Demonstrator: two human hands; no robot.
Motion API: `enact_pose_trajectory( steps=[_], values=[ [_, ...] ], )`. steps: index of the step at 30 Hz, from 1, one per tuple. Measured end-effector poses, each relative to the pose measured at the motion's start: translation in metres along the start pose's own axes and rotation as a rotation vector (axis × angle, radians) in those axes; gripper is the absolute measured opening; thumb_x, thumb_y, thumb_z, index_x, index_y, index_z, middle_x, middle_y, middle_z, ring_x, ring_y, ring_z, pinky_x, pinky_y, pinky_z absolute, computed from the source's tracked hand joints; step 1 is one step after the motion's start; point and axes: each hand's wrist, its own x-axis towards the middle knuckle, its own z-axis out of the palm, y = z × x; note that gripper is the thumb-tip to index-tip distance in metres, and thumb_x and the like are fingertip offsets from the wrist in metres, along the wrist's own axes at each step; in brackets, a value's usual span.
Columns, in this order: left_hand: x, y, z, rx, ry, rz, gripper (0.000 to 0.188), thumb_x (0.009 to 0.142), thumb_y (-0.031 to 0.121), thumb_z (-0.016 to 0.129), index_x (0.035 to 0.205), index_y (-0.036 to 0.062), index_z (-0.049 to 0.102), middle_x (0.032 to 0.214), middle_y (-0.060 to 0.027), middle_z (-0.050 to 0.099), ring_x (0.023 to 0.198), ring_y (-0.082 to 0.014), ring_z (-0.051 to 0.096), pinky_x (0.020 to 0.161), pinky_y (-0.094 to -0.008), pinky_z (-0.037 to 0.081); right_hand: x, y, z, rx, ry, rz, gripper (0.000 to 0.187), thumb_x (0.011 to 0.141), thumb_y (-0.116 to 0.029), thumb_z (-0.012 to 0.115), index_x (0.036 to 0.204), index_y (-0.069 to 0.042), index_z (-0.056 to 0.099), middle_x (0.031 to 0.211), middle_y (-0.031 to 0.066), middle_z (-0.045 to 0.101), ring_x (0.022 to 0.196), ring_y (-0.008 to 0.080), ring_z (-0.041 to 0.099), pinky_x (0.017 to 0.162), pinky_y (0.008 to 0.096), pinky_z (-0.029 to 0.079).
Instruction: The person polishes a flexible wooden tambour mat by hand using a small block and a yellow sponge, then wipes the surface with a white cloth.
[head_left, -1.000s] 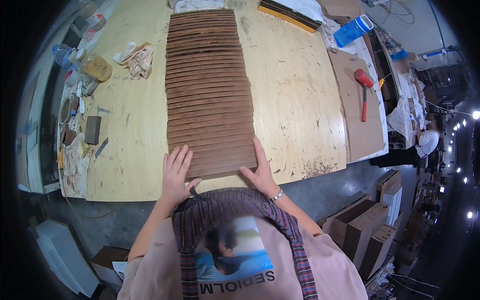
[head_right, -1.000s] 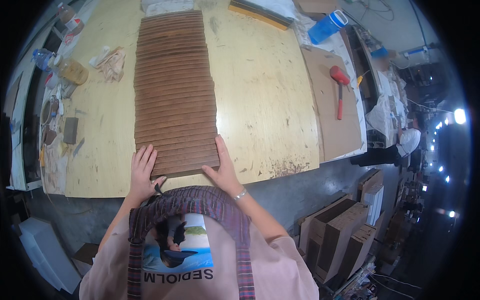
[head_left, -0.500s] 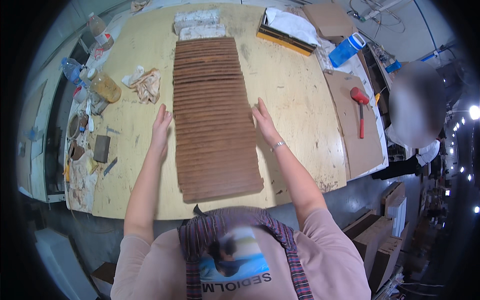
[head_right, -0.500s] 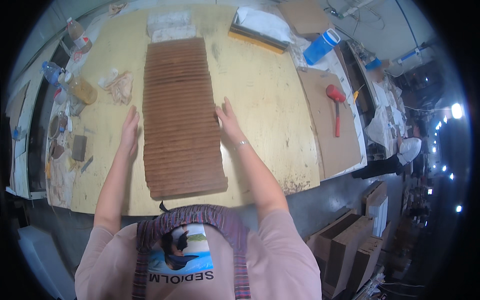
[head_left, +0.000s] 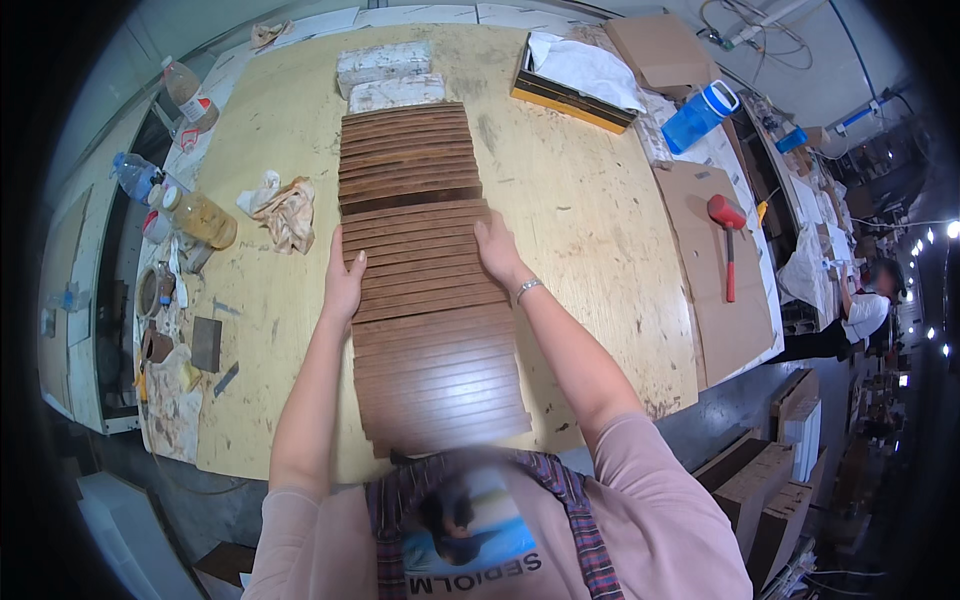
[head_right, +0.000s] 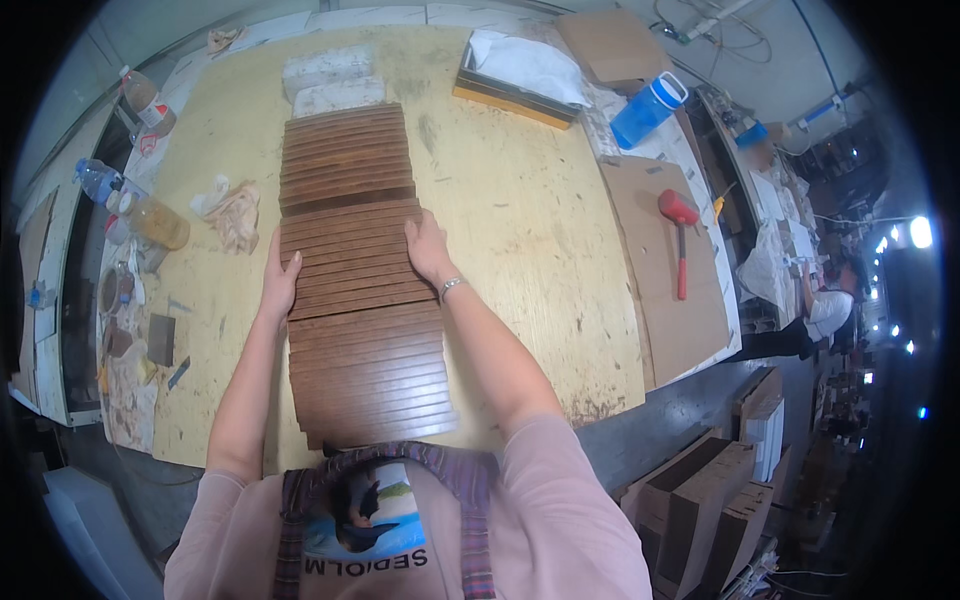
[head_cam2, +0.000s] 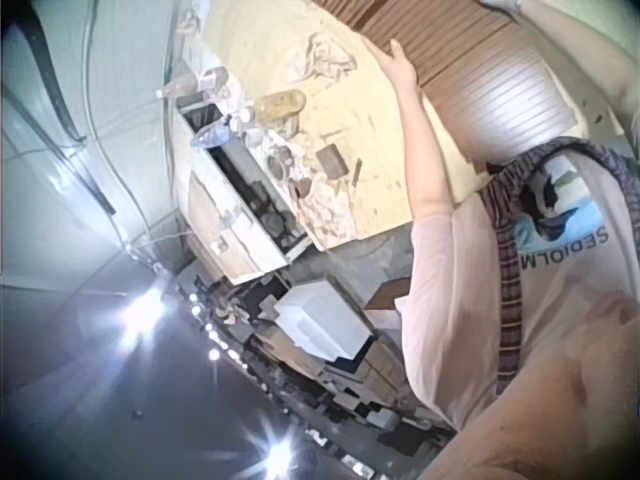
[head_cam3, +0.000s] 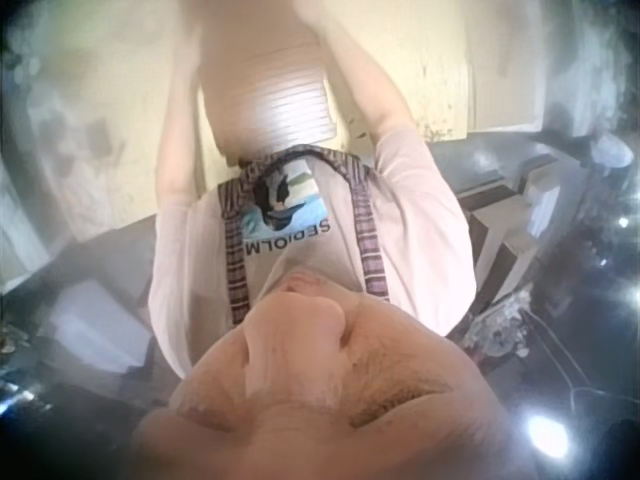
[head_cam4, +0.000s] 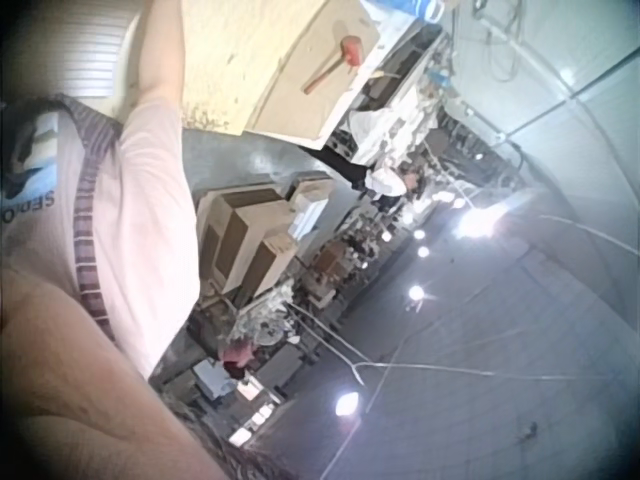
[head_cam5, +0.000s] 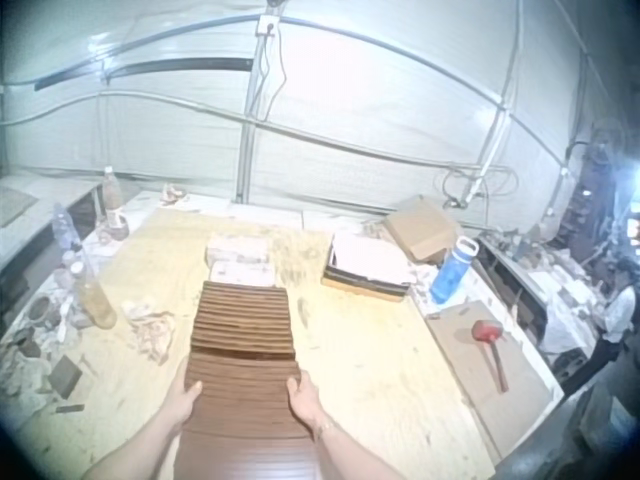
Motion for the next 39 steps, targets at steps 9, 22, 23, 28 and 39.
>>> enact_pose_trajectory(
  steps=[9,22,23,28,39],
  values=[
    [-0.003,0.001,-0.021,0.283,0.087,0.060,0.073,0.097,0.016,0.065,0.157,0.0001,0.027,0.158,-0.0227,0.038,0.146,-0.0330,0.039,0.120,-0.0386,0.031,-0.015,-0.024,-0.019,-0.219,0.130,-0.072,0.071,0.096,-0.037,0.064,0.150,0.001,0.038,0.144,0.0334,0.040,0.134,0.0458,0.040,0.112,0.0479,0.037],
    [-0.301,0.001,-0.081,0.513,-0.263,0.142,0.095,0.065,0.001,0.086,0.149,-0.0001,0.042,0.118,-0.0152,0.061,0.104,-0.0282,0.063,0.095,-0.0372,0.051,-0.345,-0.004,-0.060,-0.500,-0.163,-0.425,0.083,0.070,-0.008,0.081,0.147,-0.012,0.048,0.154,0.0264,0.035,0.139,0.0461,0.037,0.113,0.0560,0.035],
    [-0.301,0.004,-0.075,0.503,-0.244,0.131,0.089,0.068,0.002,0.085,0.147,-0.0002,0.044,0.113,-0.0145,0.061,0.100,-0.0274,0.063,0.091,-0.0372,0.052,-0.348,-0.004,-0.054,-0.545,-0.134,-0.443,0.084,0.069,-0.010,0.082,0.146,-0.011,0.049,0.154,0.0253,0.034,0.138,0.0465,0.038,0.113,0.0565,0.035],
    [-0.298,0.012,-0.076,0.460,-0.211,0.185,0.075,0.073,0.008,0.085,0.138,-0.0004,0.050,0.113,-0.0154,0.061,0.099,-0.0280,0.064,0.091,-0.0372,0.053,-0.355,-0.009,-0.029,-0.671,0.049,-0.460,0.075,0.066,-0.015,0.084,0.136,-0.011,0.056,0.140,0.0183,0.046,0.134,0.0409,0.042,0.113,0.0585,0.033],
    [-0.314,-0.004,-0.075,0.413,-0.209,0.227,0.075,0.068,0.008,0.090,0.133,0.0001,0.053,0.113,-0.0131,0.061,0.096,-0.0248,0.063,0.089,-0.0349,0.052,-0.358,-0.004,0.011,-0.598,0.156,-0.609,0.054,0.069,-0.005,0.069,0.122,-0.007,0.060,0.116,0.0165,0.054,0.112,0.0343,0.053,0.098,0.0478,0.042]
  ],
)
